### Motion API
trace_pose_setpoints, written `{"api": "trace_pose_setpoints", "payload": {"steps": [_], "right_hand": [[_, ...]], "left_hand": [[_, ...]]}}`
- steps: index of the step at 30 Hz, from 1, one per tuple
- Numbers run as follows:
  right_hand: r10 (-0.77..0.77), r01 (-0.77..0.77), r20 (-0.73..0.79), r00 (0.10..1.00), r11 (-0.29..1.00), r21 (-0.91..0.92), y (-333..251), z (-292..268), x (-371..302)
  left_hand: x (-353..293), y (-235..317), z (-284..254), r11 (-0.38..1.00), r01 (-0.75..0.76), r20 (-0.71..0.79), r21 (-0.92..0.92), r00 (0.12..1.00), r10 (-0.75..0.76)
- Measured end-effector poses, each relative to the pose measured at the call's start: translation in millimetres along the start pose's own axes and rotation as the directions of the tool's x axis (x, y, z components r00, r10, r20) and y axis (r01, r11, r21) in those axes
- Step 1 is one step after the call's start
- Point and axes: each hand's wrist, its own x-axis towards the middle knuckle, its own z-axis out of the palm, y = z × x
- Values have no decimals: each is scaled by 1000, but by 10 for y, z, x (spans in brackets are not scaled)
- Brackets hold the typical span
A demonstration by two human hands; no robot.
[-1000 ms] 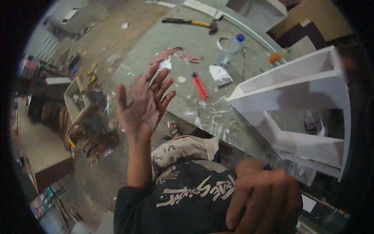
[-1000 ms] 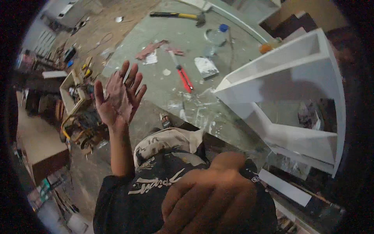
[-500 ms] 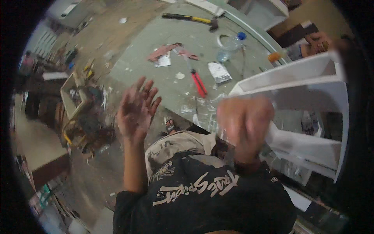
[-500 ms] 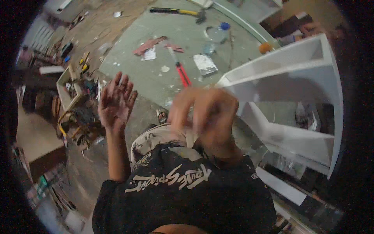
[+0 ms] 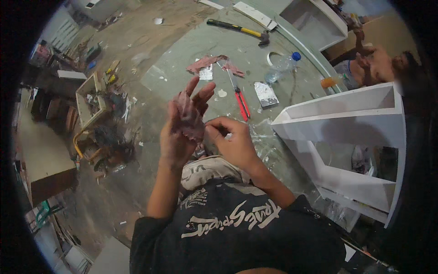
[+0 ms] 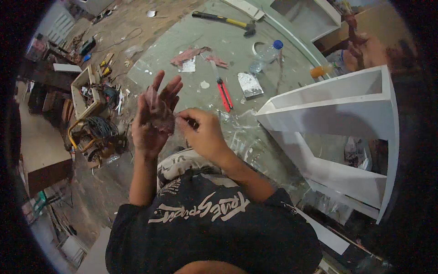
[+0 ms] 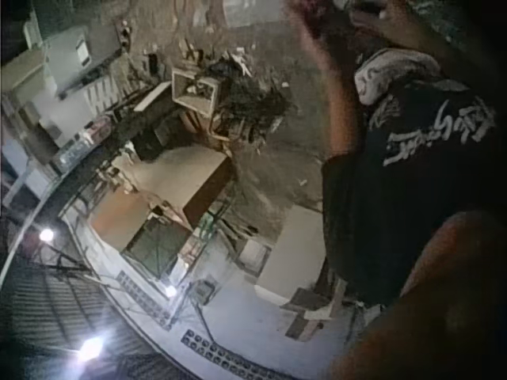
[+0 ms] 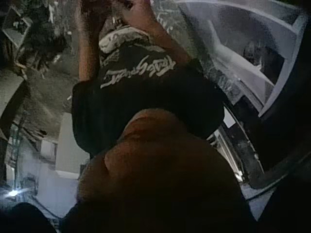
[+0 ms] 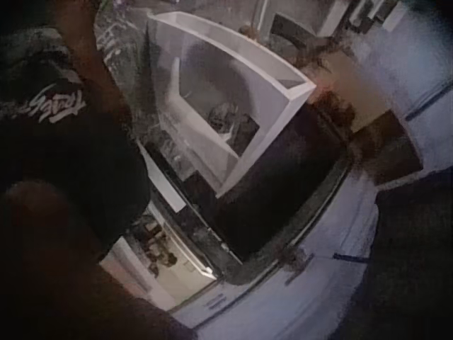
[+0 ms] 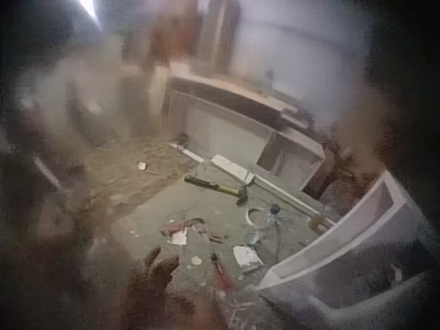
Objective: The person sands the inner edges of a white wooden cabinet piece using a small piece of sandpaper, applying water from a bottle to the surface between sanding actions.
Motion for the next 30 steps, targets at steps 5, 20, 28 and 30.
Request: {"api": "trace_pose_setpoints", "payload": {"steps": [5,20,28,30], "right_hand": [[-69,82,-81,994,983,163,-9,-249,-44],[-11,39,-138,990,979,202,95,-6,-56],[-201,208,-137,970,978,36,162,56,-36],[-63,85,-131,989,982,170,175,58,-84]], "left_hand": [[87,17,-48,990,11,48,141,999,-18],[108,-55,15,873,42,88,486,991,-97],[-1,-60,-73,906,117,-4,406,992,-126],[-28,-42,-118,866,85,-11,493,996,-92]]}}
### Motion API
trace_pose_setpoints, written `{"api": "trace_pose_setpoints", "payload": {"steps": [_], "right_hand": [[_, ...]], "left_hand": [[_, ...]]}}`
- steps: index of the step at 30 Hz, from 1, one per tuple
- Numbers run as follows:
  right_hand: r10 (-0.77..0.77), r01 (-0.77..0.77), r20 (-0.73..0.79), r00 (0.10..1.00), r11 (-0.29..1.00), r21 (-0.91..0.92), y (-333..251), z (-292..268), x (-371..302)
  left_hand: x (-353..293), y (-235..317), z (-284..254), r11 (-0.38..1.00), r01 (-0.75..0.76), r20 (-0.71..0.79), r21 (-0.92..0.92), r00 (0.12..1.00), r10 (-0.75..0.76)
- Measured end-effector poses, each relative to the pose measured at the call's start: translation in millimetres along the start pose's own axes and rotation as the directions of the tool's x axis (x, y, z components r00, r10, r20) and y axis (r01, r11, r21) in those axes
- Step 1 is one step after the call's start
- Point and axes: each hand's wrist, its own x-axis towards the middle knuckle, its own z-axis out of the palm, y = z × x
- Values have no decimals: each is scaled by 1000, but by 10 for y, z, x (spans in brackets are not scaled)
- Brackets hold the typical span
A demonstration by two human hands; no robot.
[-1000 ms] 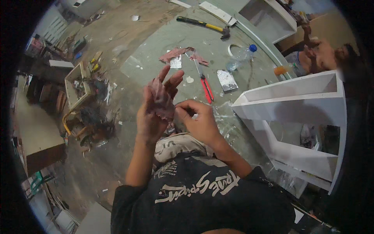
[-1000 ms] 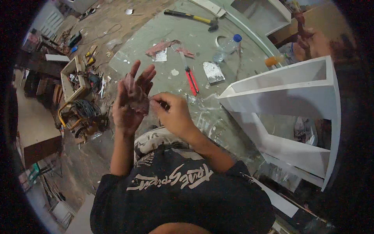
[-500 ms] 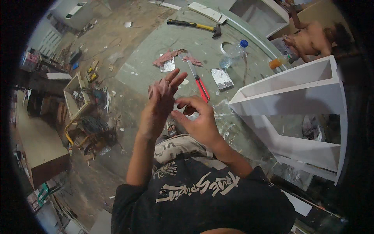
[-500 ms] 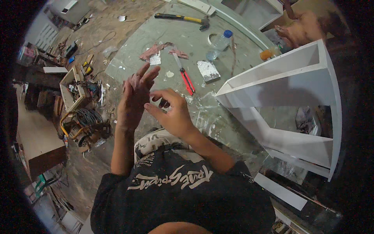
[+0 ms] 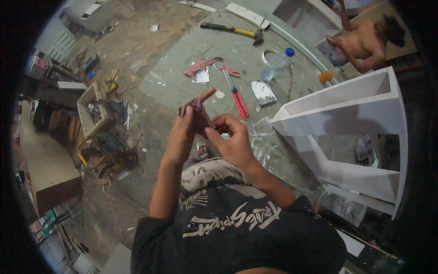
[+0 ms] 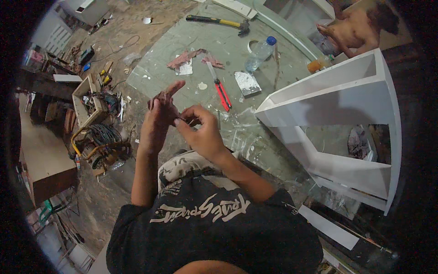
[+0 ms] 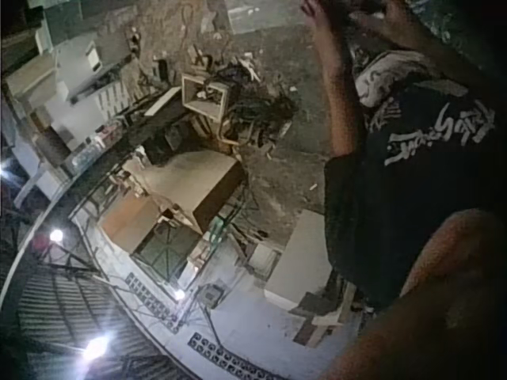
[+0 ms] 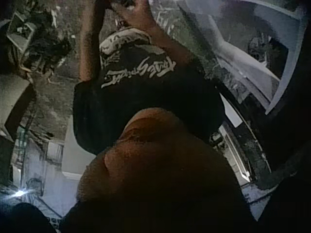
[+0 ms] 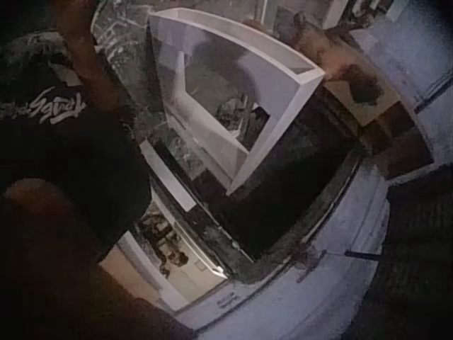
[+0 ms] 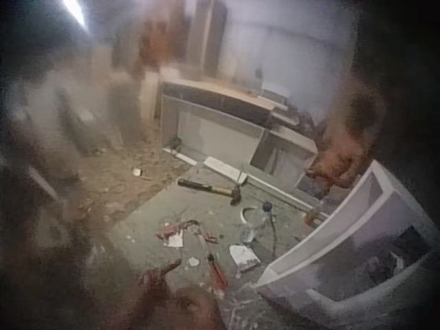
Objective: The person sands the inner edges of a white wooden cabinet piece using a small piece of sandpaper, applying water from a bottle to the surface between sanding actions.
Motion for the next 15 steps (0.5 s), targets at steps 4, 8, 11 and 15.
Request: {"api": "trace_pose_setpoints", "payload": {"steps": [4,8,11,15], "right_hand": [[175,-176,29,984,946,271,-13,-47,-11],[335,-317,51,941,817,481,22,-78,-41],[464,-426,129,876,621,658,-100,-117,-74],[400,-408,140,906,737,539,69,-209,-182]], "left_hand": [[-43,-51,-63,618,-350,109,704,913,393],[-149,-108,13,154,-369,275,916,861,428],[-218,-142,-38,101,-372,327,923,894,305],[-244,-114,-36,137,-433,398,891,890,222]]}}
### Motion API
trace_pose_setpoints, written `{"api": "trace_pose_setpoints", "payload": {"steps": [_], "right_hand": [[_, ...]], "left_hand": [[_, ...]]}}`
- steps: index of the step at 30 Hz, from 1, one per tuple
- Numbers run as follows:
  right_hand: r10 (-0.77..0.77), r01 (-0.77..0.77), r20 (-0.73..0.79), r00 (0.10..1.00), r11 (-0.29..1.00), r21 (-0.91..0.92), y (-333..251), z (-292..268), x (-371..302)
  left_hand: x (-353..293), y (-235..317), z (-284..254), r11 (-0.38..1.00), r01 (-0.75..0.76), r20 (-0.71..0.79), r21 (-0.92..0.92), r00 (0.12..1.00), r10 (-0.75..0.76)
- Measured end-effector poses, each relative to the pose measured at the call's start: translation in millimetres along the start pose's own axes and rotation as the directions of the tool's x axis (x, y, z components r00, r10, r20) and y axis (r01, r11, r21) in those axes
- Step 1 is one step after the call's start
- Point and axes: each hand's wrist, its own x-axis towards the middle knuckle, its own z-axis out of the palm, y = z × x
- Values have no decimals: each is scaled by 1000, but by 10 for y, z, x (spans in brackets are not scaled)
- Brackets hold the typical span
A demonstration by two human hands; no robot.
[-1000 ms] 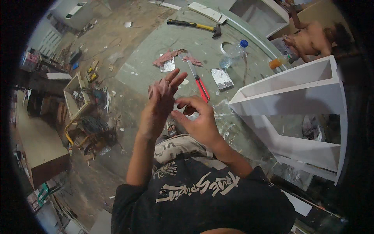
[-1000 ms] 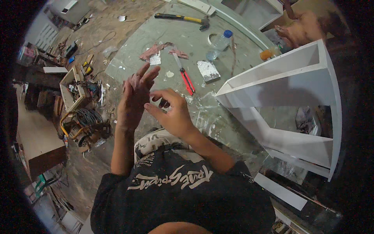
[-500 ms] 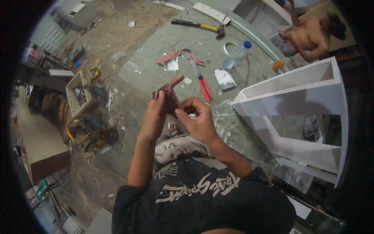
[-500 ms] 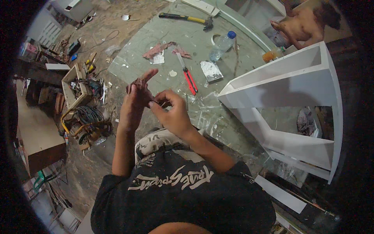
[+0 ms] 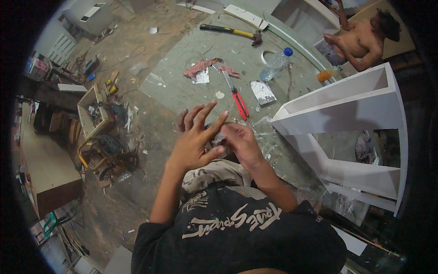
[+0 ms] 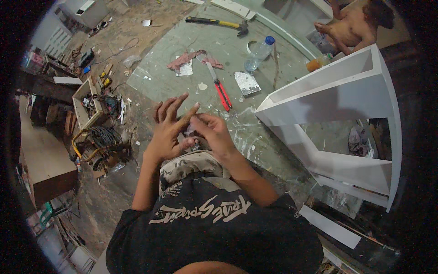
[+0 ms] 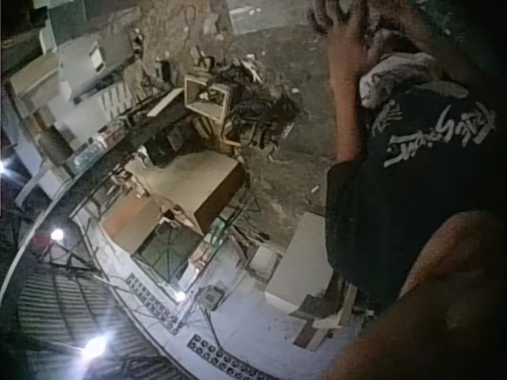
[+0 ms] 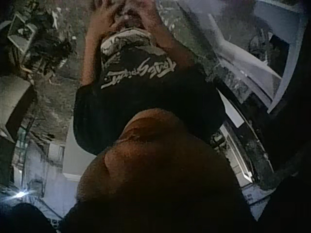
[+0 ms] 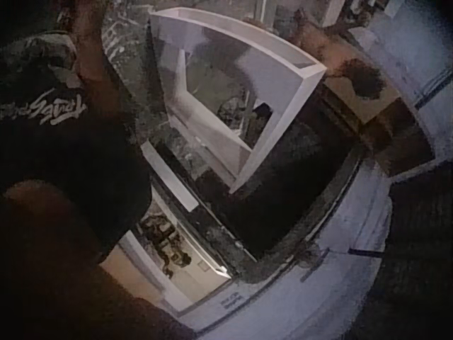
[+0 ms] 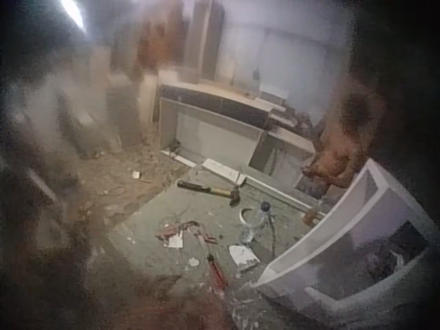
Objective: The person sands the inner edges of a white wooden cabinet piece using a small piece of sandpaper, applying water from a bottle to the surface between sanding actions.
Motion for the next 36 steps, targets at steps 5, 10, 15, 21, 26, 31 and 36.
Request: {"api": "trace_pose_setpoints", "payload": {"steps": [5,10,15,21,26,31,36], "right_hand": [[-111,108,-90,990,994,-33,117,-151,-61],[-261,243,-307,915,965,-98,-116,-289,-267],[-431,379,-544,719,901,-214,-153,-600,-568],[-478,355,-694,538,876,-327,-107,-848,-915],[-522,387,-697,492,848,-363,-104,-912,-859],[-657,360,-581,480,752,-553,-274,-899,-577],[-786,451,-386,483,601,-660,-461,-515,-270]], "left_hand": [[204,-157,185,936,-22,-41,-352,999,8],[1217,-607,935,924,-70,-186,-376,982,-2],[2497,-657,1844,903,-139,-223,-407,974,49],[2970,-731,2668,754,55,-14,-655,996,-85],[2531,-673,2502,797,-5,-87,-604,994,-60],[1755,-531,1835,827,-120,-107,-549,992,72],[1022,-567,1239,733,-283,-269,-619,953,141]]}}
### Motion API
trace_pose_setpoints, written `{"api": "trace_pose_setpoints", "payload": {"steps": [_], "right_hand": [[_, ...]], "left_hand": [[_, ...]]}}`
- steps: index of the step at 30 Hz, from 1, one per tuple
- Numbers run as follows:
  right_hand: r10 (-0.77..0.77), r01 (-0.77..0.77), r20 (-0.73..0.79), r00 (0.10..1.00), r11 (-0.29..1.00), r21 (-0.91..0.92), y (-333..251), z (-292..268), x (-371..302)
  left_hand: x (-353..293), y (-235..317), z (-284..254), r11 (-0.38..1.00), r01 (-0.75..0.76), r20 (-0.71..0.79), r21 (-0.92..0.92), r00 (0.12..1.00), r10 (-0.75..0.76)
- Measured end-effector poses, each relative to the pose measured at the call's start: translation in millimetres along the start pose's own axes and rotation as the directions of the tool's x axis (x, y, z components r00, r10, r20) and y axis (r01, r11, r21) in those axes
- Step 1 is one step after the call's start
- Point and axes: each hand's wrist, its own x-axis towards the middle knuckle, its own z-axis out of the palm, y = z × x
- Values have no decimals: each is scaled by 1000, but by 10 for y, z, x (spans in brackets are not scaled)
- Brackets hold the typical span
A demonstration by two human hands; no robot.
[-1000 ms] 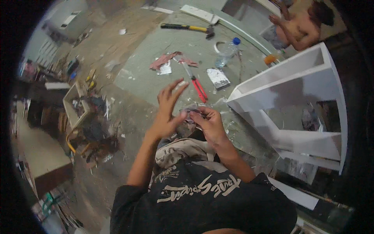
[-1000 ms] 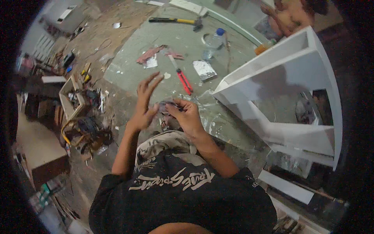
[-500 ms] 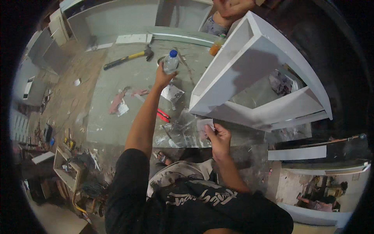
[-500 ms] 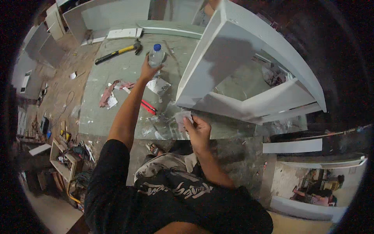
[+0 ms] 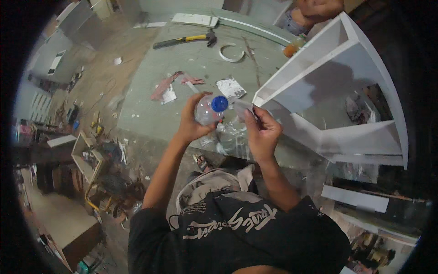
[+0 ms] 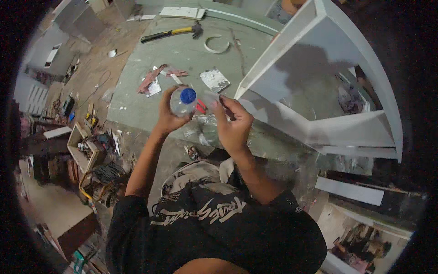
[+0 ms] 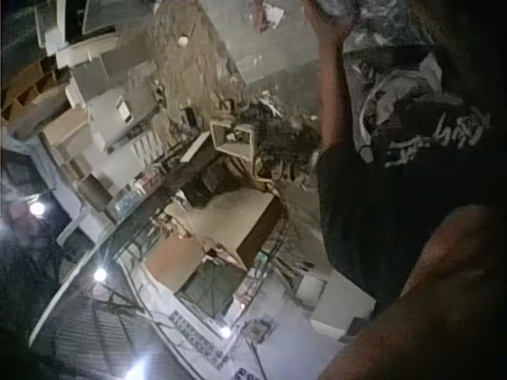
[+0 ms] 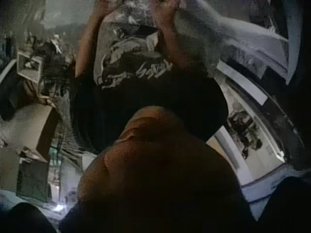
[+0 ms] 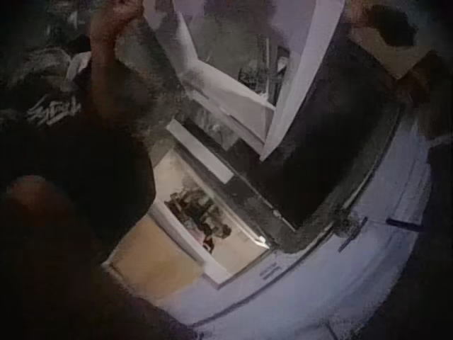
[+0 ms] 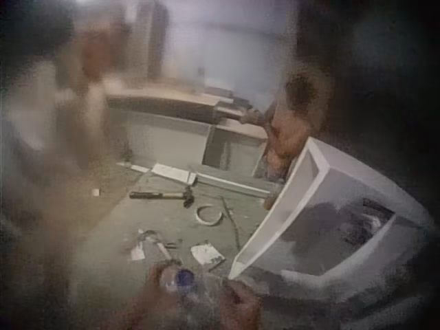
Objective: The person sands the inner edges of a white wooden cabinet piece using a small piece of sandpaper, applying water from a bottle to the surface between sanding actions.
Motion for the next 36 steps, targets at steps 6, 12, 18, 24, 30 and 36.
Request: {"api": "trace_pose_setpoints", "payload": {"steps": [6,12,18,24,30,36], "right_hand": [[-239,245,139,961,969,-26,-229,208,-37],[-425,473,287,859,873,-122,-339,141,11],[-257,301,252,933,940,-158,-45,89,57],[294,-310,297,908,951,7,751,117,-242],[409,-348,444,797,912,-216,846,116,-486],[468,-450,444,764,880,-152,721,165,-512]], "left_hand": [[-279,426,-356,976,65,62,208,995,-79],[-223,788,-386,931,166,107,325,972,-210],[-72,1253,-410,795,354,264,493,810,-525],[-23,1388,-398,548,515,374,660,408,-833],[-584,1233,-469,558,580,347,593,442,-827],[-613,1269,-521,493,653,334,575,362,-870]]}}
